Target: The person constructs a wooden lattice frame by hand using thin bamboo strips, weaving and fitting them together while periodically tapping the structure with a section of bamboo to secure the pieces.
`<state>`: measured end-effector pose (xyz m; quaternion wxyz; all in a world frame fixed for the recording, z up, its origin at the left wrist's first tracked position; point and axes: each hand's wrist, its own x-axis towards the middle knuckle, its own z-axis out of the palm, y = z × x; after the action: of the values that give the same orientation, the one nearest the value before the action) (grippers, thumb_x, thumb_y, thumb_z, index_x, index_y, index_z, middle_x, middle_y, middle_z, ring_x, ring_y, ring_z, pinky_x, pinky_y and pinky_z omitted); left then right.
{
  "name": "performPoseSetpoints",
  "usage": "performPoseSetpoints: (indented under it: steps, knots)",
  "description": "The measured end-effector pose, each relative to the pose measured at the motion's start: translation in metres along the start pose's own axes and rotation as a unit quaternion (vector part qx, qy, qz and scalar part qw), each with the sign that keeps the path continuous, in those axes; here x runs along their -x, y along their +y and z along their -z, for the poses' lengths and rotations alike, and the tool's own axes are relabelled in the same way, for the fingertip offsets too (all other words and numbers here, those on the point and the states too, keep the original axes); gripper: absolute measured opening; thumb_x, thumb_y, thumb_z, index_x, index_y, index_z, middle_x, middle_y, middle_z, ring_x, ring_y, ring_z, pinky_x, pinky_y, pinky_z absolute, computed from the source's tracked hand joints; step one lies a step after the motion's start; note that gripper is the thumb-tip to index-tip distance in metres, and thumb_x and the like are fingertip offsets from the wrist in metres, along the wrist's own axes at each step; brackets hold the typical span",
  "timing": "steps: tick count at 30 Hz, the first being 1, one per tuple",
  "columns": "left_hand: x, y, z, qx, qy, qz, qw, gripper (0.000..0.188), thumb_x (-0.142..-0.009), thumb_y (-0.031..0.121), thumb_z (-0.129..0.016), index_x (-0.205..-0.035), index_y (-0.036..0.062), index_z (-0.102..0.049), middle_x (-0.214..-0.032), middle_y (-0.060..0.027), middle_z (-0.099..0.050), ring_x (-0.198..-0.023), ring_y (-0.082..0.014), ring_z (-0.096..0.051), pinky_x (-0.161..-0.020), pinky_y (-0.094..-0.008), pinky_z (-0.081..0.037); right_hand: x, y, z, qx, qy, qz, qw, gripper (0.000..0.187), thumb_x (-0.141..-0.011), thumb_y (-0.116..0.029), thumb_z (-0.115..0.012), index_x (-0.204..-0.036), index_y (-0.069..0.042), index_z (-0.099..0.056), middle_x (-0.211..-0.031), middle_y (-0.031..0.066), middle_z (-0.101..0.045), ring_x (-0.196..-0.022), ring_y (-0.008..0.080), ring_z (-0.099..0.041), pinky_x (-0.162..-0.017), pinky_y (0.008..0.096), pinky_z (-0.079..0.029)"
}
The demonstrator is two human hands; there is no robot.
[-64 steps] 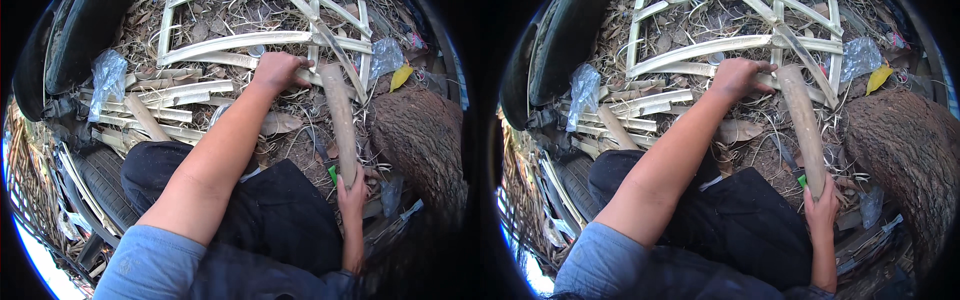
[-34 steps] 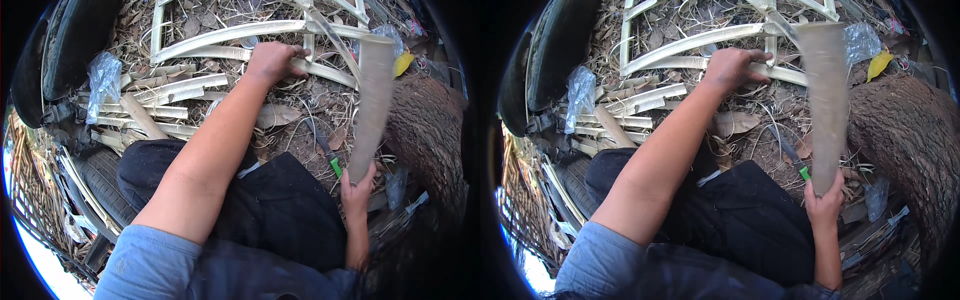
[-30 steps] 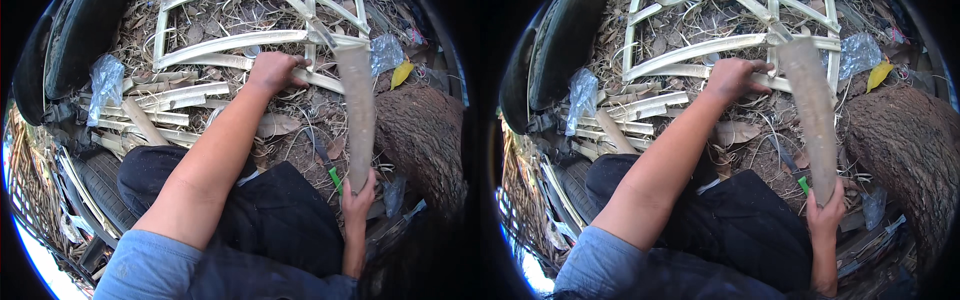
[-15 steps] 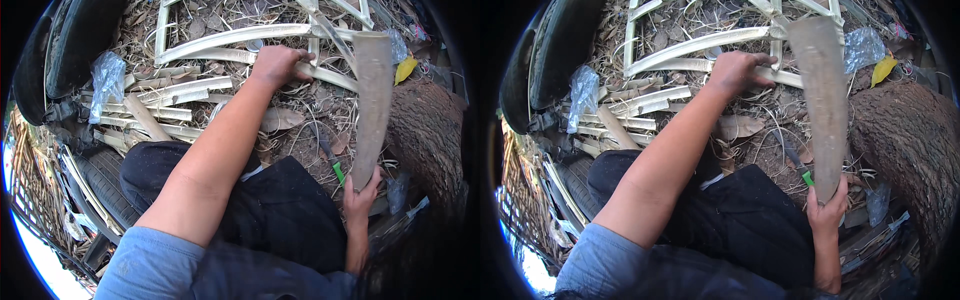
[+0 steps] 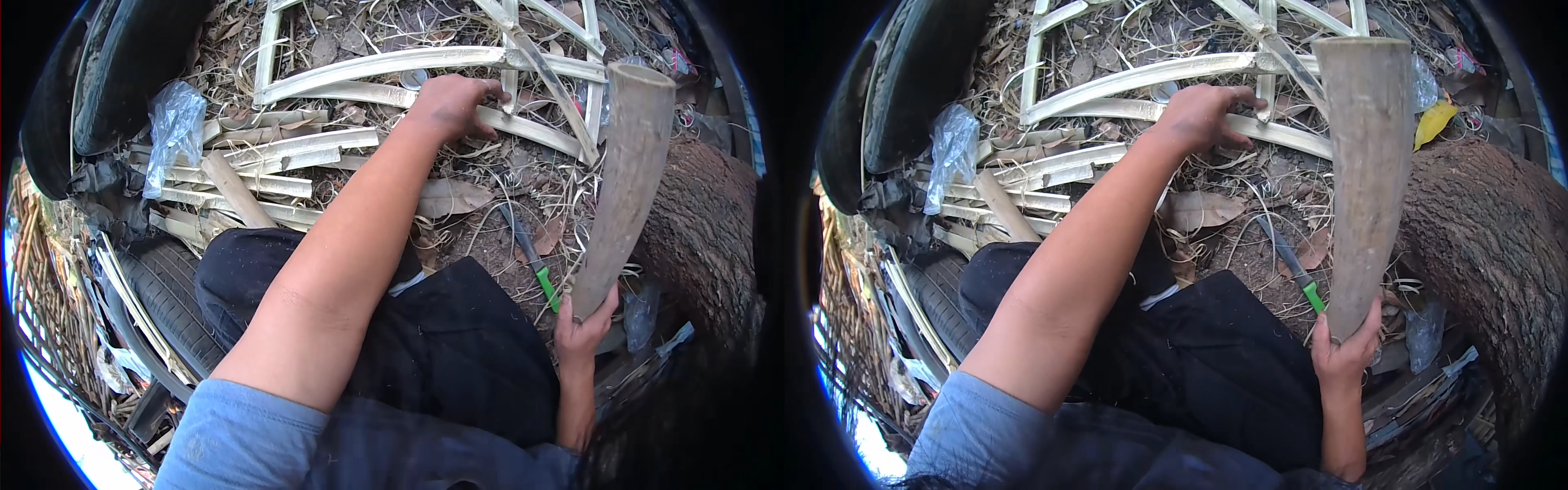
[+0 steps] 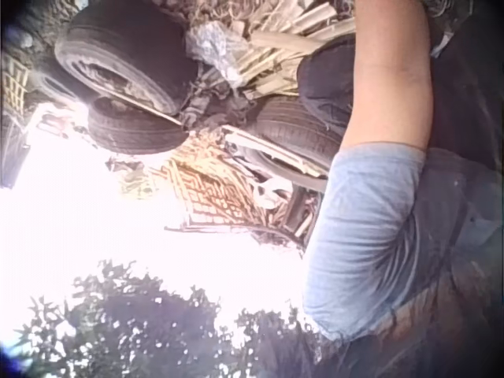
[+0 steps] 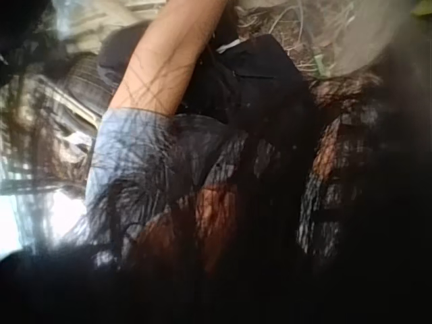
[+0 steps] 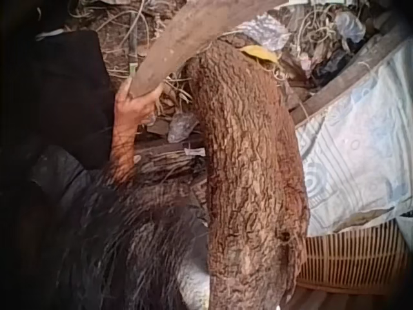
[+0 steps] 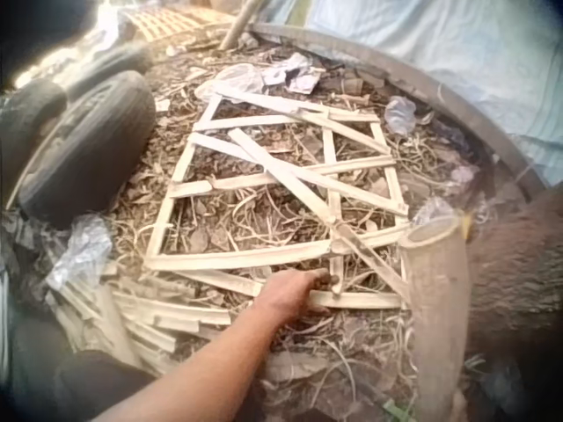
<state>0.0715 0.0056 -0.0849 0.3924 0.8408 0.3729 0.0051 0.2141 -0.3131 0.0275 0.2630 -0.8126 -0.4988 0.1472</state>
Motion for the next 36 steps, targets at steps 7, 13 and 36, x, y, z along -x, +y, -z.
performPoseSetpoints:
  steps: [7,13,36]
  knots:
    - [-0.004,0.002,0.005,-0.044,0.01,0.006,0.999,0.066,-0.059,0.045,-0.086,-0.119,0.0297,-0.063,-0.103,-0.0082,-0.07,-0.1,-0.0297,-0.065,-0.083,-0.0408,-0.051,-0.004,0.009,-0.007,-0.017,-0.037,-0.055,0.998,0.065,-0.082,-0.013,-0.068,-0.136,0.003,-0.036,-0.105,0.0309,-0.061,-0.095,0.0492,-0.062,-0.08,0.049,-0.051]
    - [0.002,-0.008,-0.006,-0.003,0.053,-0.008,0.999,0.062,-0.058,0.056,-0.081,-0.112,0.0287,-0.068,-0.096,-0.0098,-0.071,-0.092,-0.0318,-0.067,-0.078,-0.0413,-0.052,-0.002,0.008,-0.01,0.036,-0.135,-0.056,0.989,0.068,-0.081,-0.015,-0.069,-0.135,0.005,-0.035,-0.103,0.0308,-0.062,-0.093,0.0474,-0.063,-0.079,0.0484,-0.051]
    - [0.001,-0.007,-0.018,-0.115,0.109,-0.092,0.983,0.056,-0.077,0.055,-0.068,-0.124,0.0264,-0.06,-0.079,-0.0123,-0.069,-0.074,-0.0321,-0.068,-0.063,-0.0424,-0.052,-0.012,0.024,-0.017,0.065,-0.18,-0.072,0.979,0.061,-0.079,-0.018,-0.071,-0.13,0.001,-0.042,-0.099,0.0282,-0.064,-0.088,0.0473,-0.063,-0.075,0.0492,-0.051]
